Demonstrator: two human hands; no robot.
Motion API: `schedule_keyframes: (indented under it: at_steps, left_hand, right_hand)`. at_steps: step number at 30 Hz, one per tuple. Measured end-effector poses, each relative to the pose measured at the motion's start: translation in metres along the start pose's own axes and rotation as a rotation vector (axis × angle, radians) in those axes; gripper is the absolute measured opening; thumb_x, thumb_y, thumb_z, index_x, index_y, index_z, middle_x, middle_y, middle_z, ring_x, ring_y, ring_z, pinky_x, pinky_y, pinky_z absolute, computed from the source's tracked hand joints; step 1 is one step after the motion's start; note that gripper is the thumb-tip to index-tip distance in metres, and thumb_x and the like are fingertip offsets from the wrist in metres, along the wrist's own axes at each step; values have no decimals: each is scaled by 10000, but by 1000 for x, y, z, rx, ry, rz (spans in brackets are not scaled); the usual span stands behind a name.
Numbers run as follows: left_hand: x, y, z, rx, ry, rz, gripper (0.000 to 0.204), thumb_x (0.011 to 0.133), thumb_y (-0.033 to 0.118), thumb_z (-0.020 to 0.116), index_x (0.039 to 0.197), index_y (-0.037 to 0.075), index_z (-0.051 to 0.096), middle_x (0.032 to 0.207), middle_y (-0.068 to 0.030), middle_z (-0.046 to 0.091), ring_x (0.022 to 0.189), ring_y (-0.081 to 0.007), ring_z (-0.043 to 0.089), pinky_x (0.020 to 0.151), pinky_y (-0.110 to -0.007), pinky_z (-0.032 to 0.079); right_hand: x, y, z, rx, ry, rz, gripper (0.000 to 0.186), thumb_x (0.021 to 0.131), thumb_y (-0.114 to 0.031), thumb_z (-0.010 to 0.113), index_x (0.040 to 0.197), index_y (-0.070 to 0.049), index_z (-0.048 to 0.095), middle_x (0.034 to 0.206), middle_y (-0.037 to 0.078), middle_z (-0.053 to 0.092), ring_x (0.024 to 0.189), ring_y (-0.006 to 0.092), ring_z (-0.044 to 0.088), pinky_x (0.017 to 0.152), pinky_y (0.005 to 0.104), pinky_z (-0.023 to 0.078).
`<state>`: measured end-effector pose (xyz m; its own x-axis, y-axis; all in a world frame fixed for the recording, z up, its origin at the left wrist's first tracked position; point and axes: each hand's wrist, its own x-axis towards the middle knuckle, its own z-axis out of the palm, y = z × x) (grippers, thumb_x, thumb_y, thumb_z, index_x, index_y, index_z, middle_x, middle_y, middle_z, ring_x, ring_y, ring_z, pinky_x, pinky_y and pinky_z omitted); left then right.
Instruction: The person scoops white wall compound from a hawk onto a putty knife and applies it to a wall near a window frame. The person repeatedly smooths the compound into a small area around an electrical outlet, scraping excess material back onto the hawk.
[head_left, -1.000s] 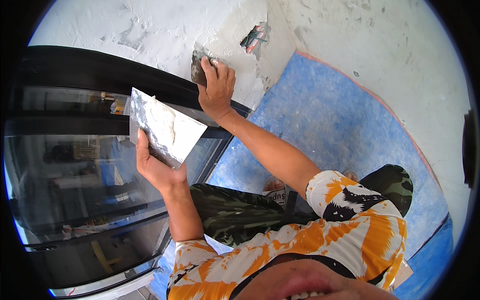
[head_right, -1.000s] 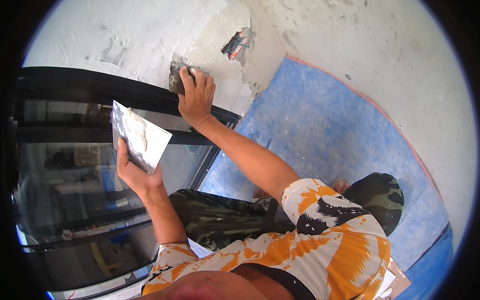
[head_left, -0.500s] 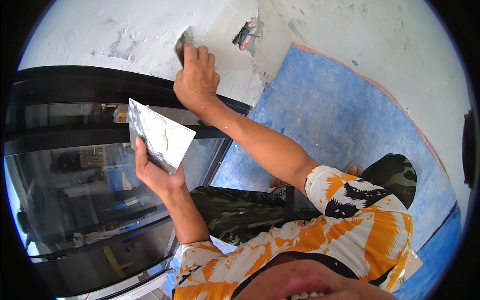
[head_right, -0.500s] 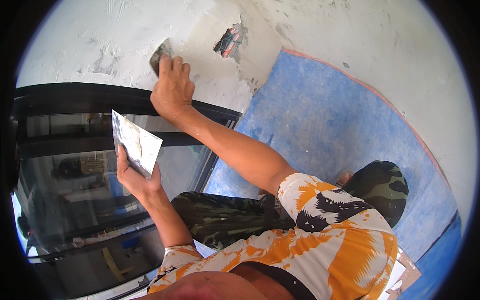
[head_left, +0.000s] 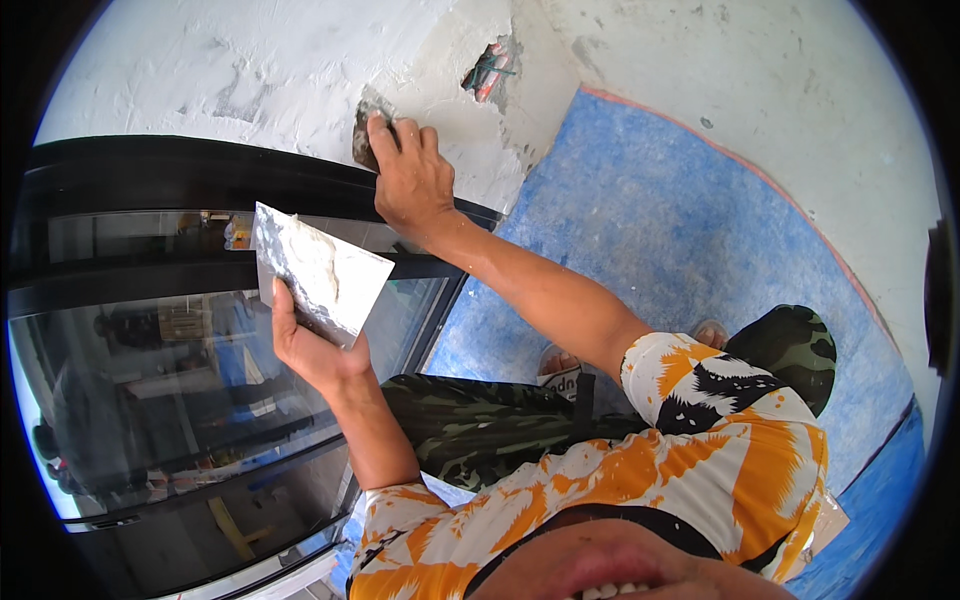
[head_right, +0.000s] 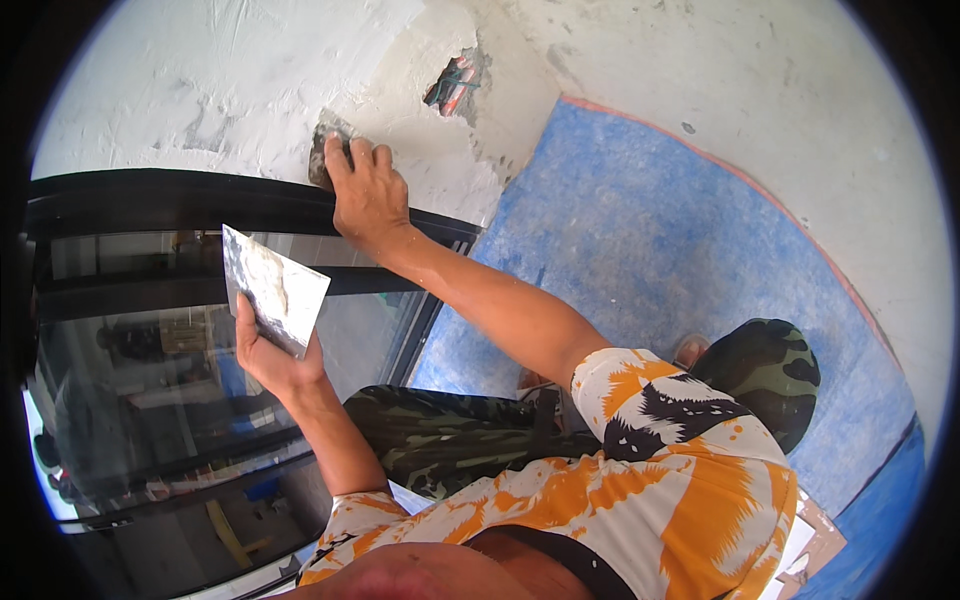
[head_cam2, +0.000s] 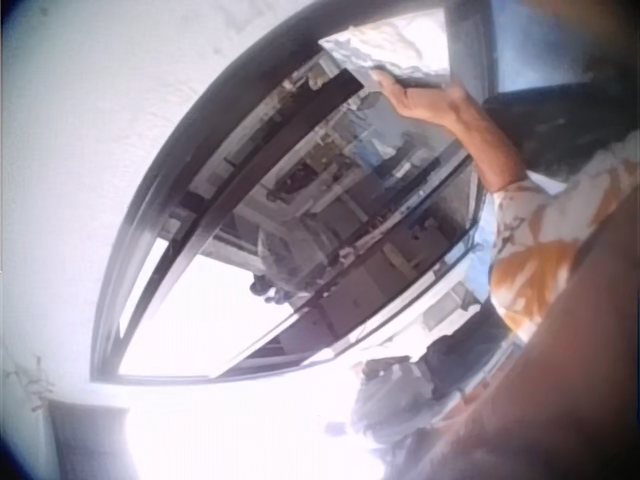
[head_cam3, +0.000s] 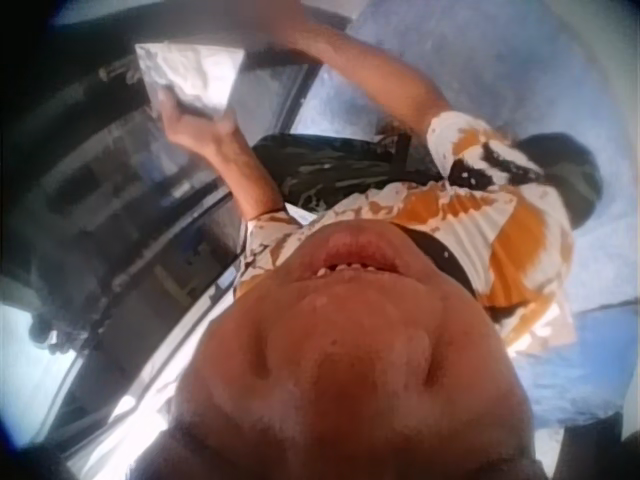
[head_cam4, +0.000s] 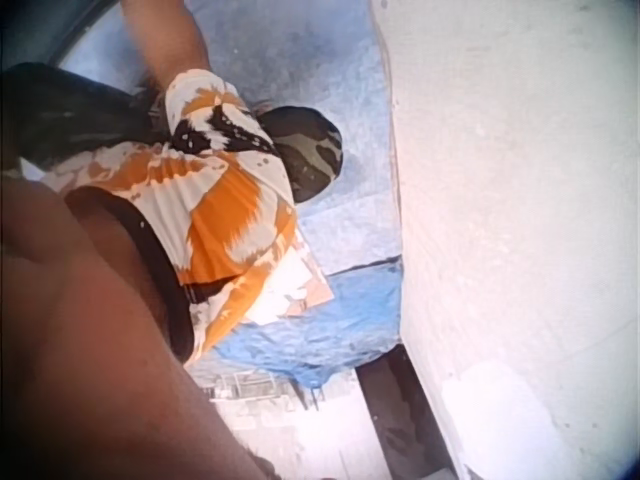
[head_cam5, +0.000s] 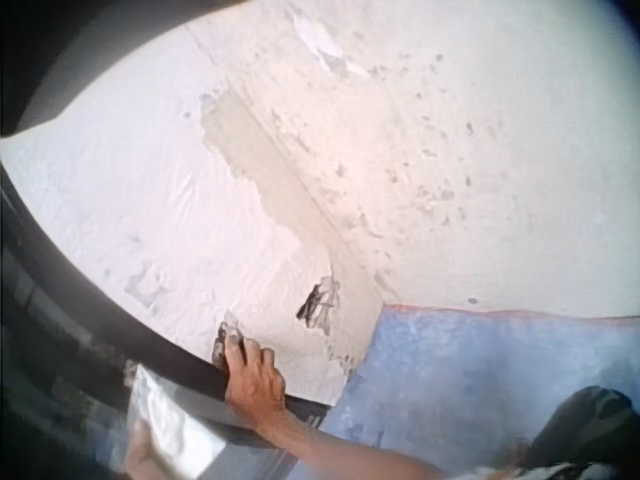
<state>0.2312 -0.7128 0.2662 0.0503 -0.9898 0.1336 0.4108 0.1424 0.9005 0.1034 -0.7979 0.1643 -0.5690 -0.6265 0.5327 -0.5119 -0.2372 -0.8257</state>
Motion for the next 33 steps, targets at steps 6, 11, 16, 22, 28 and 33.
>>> schedule_keyframes:
  at_steps: [6, 11, 16, 22, 28, 33]
  left_hand:
    - [8, 2, 5, -33, 29, 4, 383, 1002, 212, 457, 1281, -40, 531, 1238, -128, 617, 1109, -254, 625, 962, -400, 506]
    - [3, 2, 4, -39, -10, -17, 387, 1001, 221, 462, 1278, -39, 532, 1241, -130, 615, 1111, -256, 624, 964, -403, 505]
    - [5, 0, 11, -28, 5, 11, 376, 998, 219, 465, 1263, -36, 542, 1234, -133, 616, 1105, -254, 627, 960, -396, 505]
    - [1, 1, 12, -25, 18, 19, 359, 993, 220, 473, 1237, -31, 552, 1209, -124, 627, 1081, -246, 638, 947, -385, 508]
    - [2, -1, 5, -117, 1, -50, 348, 985, 168, 487, 1251, -48, 549, 1188, -127, 648, 1052, -249, 658, 914, -381, 537]
    - [9, -7, 13, -284, 96, -421, 275, 961, 132, 510, 1141, -61, 586, 1032, -132, 696, 898, -237, 707, 757, -351, 608]
  right_hand:
    - [-10, 49, -37, 130, 87, 445, 501, 808, -5, 508, 1307, -45, 496, 1141, 170, 574, 1072, 360, 551, 872, 501, 469]
    - [21, 35, -10, 5, 83, 538, 487, 829, -37, 516, 1310, -6, 448, 1161, 213, 503, 1067, 411, 513, 830, 528, 480]
    - [-11, -2, -22, 58, -128, -16, 562, 770, 34, 502, 1327, -36, 468, 1192, 170, 524, 1043, 378, 526, 856, 484, 486]
    - [42, 31, -37, -29, 133, 465, 492, 798, -10, 539, 1286, -11, 468, 1140, 197, 520, 1060, 379, 527, 806, 507, 497]
    - [3, -15, -30, -25, -142, -145, 456, 816, -4, 532, 1270, -23, 511, 1127, 187, 550, 1009, 387, 561, 773, 443, 534]
    - [5, 15, -101, 804, -131, -136, 342, 886, -28, 574, 1224, -32, 624, 1142, 139, 639, 1042, 294, 607, 875, 359, 491]
